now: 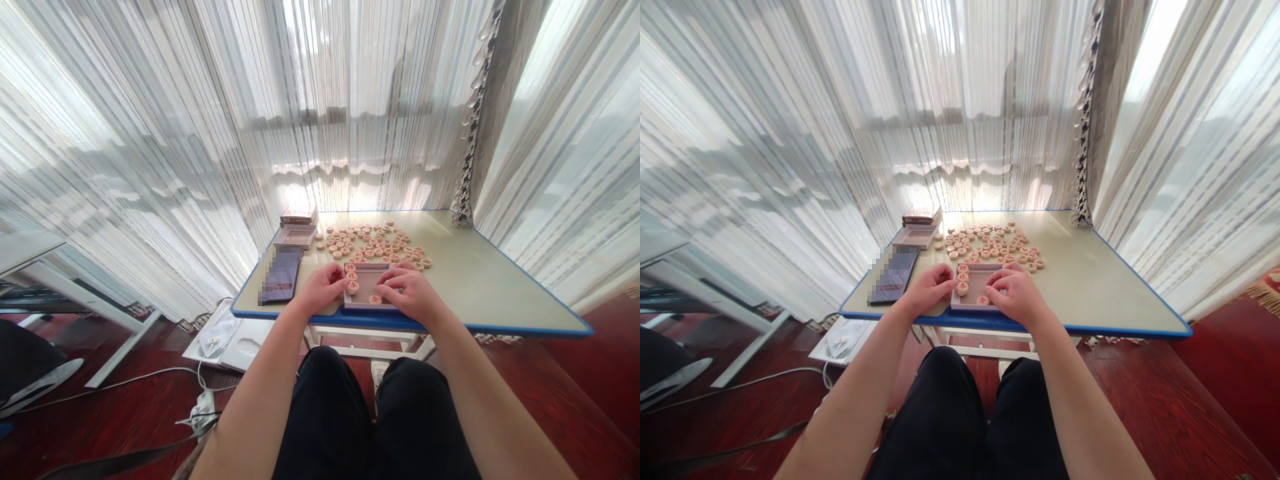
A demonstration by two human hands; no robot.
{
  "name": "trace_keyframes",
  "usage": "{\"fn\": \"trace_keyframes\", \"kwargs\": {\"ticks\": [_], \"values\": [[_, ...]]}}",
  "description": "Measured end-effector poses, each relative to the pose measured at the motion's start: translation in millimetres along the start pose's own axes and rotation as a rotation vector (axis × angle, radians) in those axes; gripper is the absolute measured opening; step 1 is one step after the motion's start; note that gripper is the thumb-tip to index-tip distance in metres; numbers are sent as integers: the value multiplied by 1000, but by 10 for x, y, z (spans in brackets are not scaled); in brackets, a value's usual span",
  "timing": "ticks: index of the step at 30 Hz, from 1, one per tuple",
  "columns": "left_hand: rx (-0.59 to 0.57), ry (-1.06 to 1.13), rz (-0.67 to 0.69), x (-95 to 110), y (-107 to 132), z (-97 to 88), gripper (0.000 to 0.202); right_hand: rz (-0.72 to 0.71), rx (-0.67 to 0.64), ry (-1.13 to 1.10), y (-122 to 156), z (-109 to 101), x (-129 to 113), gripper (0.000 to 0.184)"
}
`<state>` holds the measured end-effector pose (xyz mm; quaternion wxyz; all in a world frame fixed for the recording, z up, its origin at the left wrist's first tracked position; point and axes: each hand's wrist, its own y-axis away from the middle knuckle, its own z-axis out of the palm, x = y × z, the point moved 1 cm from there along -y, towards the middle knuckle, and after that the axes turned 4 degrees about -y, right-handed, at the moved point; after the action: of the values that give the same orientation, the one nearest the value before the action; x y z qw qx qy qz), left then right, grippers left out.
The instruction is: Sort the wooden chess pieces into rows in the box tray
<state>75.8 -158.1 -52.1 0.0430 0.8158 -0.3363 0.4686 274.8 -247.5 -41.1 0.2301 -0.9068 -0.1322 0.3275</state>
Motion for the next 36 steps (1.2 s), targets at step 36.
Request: {"fn": "trace_keyframes", "kwargs": {"ticks": [36], "values": [[-2,3,7,33,3,4,20,-6,-24,-3,4,-10,-1,20]]}}
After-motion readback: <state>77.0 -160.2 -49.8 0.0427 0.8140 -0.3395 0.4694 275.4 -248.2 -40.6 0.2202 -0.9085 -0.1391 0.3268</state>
